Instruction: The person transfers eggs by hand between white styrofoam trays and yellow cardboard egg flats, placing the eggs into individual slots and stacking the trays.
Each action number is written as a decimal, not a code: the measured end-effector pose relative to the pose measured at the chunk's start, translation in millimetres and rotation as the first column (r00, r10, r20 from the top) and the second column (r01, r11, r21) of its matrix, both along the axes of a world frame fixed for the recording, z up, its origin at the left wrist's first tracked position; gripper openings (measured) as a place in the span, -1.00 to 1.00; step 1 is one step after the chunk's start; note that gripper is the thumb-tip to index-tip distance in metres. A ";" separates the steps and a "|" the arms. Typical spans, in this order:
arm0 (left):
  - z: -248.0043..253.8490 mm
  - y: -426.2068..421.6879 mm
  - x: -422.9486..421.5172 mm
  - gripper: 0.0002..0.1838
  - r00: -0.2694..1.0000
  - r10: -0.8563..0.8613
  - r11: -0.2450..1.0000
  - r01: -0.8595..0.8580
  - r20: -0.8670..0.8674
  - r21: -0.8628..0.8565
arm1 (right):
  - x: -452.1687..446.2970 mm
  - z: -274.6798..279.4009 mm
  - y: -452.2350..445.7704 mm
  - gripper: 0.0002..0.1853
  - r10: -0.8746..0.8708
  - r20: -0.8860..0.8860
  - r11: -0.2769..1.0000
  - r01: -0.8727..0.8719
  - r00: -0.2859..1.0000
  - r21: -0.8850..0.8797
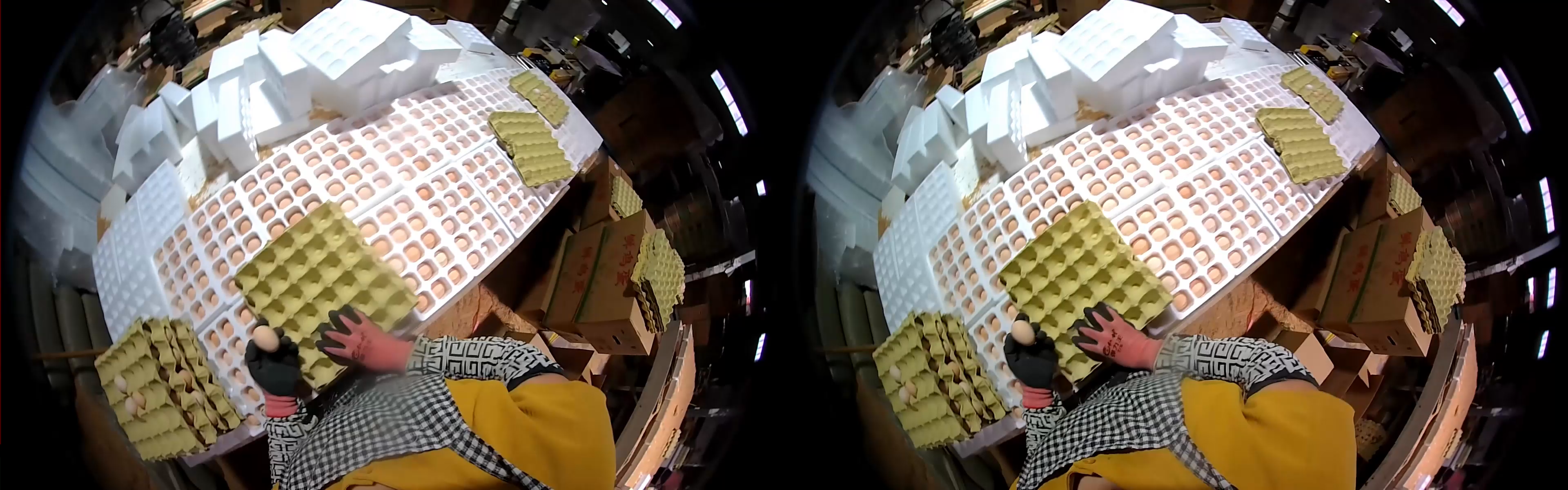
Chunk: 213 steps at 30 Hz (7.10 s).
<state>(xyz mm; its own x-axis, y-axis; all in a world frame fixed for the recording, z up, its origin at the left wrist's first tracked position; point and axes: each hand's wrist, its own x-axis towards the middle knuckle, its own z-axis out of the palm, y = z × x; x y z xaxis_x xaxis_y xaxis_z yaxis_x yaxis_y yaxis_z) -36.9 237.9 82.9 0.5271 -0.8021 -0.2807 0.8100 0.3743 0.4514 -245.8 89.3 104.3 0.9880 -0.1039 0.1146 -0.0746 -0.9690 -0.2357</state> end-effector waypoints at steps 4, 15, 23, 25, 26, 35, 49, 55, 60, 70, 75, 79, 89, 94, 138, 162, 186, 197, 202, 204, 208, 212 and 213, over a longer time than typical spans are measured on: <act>33.5 4.6 12.9 -0.42 0.981 -0.104 0.976 0.068 -0.166 -0.206 | -22.8 61.2 -53.4 -0.66 -0.030 0.187 0.999 0.021 0.982 0.051; 2.4 60.9 -34.9 -0.58 0.944 0.314 0.882 -0.331 0.104 0.336 | -153.9 37.1 -240.1 -0.40 -0.399 -0.013 0.917 0.399 0.917 -0.014; 20.6 68.8 -43.5 -0.77 0.964 0.264 0.936 -0.264 0.030 0.231 | 65.9 54.4 -104.5 -0.41 -0.084 0.159 0.891 0.003 0.984 0.454; 45.9 70.6 -36.9 -0.81 0.727 -0.109 0.868 -0.264 0.678 0.422 | 109.3 41.0 -87.9 -0.42 -0.040 0.231 0.907 -0.062 0.972 0.417; 64.3 76.9 -34.3 -0.82 0.549 -0.203 0.833 -0.338 0.811 0.438 | 127.1 32.8 -81.6 -0.40 -0.077 0.172 0.935 0.011 0.982 0.354; 235.6 243.3 135.7 -0.45 0.080 -0.489 0.422 -0.850 0.869 0.315 | 209.3 86.9 10.3 -0.58 -0.172 0.216 0.881 0.052 0.961 0.470; 210.2 316.8 317.7 -0.44 0.131 -0.571 0.638 -0.550 0.811 0.538 | 379.9 156.5 224.6 -0.37 0.197 0.245 0.970 -0.224 0.949 0.090; 193.2 397.9 359.0 -0.52 0.510 -0.633 0.404 -0.425 0.583 0.810 | 301.4 172.5 192.3 -0.23 -0.321 -0.209 0.660 0.377 0.924 0.650; 201.4 381.2 337.1 -0.57 0.423 -0.636 0.462 -0.462 0.646 0.757 | 274.0 79.0 235.6 -0.28 -0.340 -0.152 0.761 0.367 0.928 0.535; 232.3 301.0 276.6 -0.58 0.549 -0.065 0.950 -0.221 0.833 0.220 | 232.0 150.0 105.8 -0.70 -0.688 0.036 0.086 0.032 0.725 0.996; 181.8 232.3 198.1 -0.48 0.395 -0.267 0.897 -0.231 0.879 0.376 | 146.2 92.7 -27.1 -0.76 -0.860 0.133 0.233 0.147 0.492 0.961; 182.5 136.4 118.8 -0.52 0.543 -0.406 0.881 0.016 0.735 0.473 | 107.6 39.5 -126.0 -0.76 -0.983 0.064 0.103 0.223 0.175 0.969; 135.9 -1.4 59.2 -0.70 0.558 -0.647 0.692 0.143 0.520 0.708 | 23.4 -69.8 -302.2 -0.69 -0.977 0.058 0.131 0.369 0.203 0.920; 85.1 -44.9 78.4 -0.52 0.016 -0.697 0.669 -0.344 0.717 0.658 | 59.9 18.7 -211.4 -0.53 -0.840 0.161 0.478 0.566 0.518 0.672; 146.8 -76.2 201.2 -0.35 -0.397 -0.775 0.629 -0.415 0.491 0.657 | 185.5 28.9 -143.2 -0.47 -0.107 -0.061 0.977 0.117 0.992 0.177; -34.0 64.1 606.0 -0.57 -0.017 -0.710 0.537 -0.659 0.704 0.526 | 646.8 -33.7 75.2 -0.55 -0.238 0.250 0.872 0.093 0.939 0.481; 168.0 210.3 351.3 -0.33 -0.543 -0.777 0.626 -0.607 0.320 0.489 | 462.6 112.2 144.1 -0.85 0.351 0.144 0.930 -0.327 0.925 -0.169; 188.0 201.0 353.5 -0.50 0.363 -0.591 0.770 -0.012 0.721 0.638 | 404.7 187.9 133.2 -0.51 -0.052 -0.146 0.386 0.154 0.988 0.909; 131.3 169.5 338.8 -0.44 -0.565 -0.673 0.738 -0.473 0.477 0.481 | 389.0 134.8 143.1 -0.55 -0.013 -0.165 0.989 0.037 0.986 0.145; 145.9 157.9 346.0 -0.39 -0.544 -0.751 0.641 -0.465 0.374 0.611 | 394.2 129.0 142.8 -0.55 0.007 -0.156 0.983 0.022 0.988 0.180; 156.3 174.2 349.2 -0.36 -0.535 -0.781 0.586 -0.448 0.324 0.675 | 402.7 128.1 137.3 -0.55 0.105 -0.046 0.994 -0.104 0.993 0.020; 159.9 180.3 342.2 -0.45 -0.364 -0.772 0.634 -0.389 0.521 0.668 | 397.6 110.3 104.7 -0.62 0.118 -0.027 0.779 -0.076 0.993 0.622; 161.6 182.4 342.6 -0.47 -0.243 -0.757 0.651 -0.363 0.607 0.666 | 390.8 110.7 91.9 -0.57 0.069 -0.127 0.383 0.091 0.990 0.919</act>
<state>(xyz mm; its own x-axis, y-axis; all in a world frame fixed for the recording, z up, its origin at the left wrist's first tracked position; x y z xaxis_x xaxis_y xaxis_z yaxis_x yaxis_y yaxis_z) 305.7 420.2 244.5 0.4158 -0.9047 -0.0930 -0.7385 -0.3955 0.5461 145.0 181.2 215.0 0.9809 -0.0776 -0.1781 -0.1886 -0.1593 -0.9691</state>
